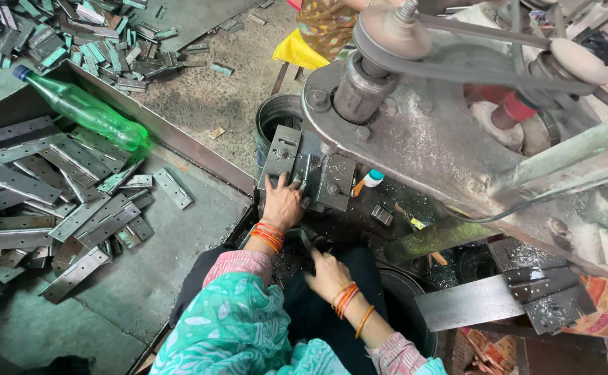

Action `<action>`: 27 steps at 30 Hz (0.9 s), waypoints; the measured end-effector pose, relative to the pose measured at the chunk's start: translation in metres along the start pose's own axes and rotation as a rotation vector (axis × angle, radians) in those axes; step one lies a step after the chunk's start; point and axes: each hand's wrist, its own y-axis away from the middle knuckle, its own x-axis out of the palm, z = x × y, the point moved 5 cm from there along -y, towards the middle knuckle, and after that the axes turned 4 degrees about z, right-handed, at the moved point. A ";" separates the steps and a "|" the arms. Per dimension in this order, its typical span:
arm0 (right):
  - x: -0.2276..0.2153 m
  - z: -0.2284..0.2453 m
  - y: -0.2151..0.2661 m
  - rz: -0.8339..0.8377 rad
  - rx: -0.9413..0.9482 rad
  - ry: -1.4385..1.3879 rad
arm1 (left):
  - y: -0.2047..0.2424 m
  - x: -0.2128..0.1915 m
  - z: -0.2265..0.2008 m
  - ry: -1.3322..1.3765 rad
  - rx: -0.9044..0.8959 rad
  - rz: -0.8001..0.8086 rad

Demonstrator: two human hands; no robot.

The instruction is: The person sits on the floor and repeatedly places metal brackets into a manual punching machine, operates the lever to punch holes, and removes the finished pieces. The person handles the brackets one at a time and places them into a nearby bin.

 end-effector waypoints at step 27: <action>-0.010 0.001 -0.014 0.025 -0.012 0.086 | -0.012 0.004 0.002 -0.073 -0.030 0.046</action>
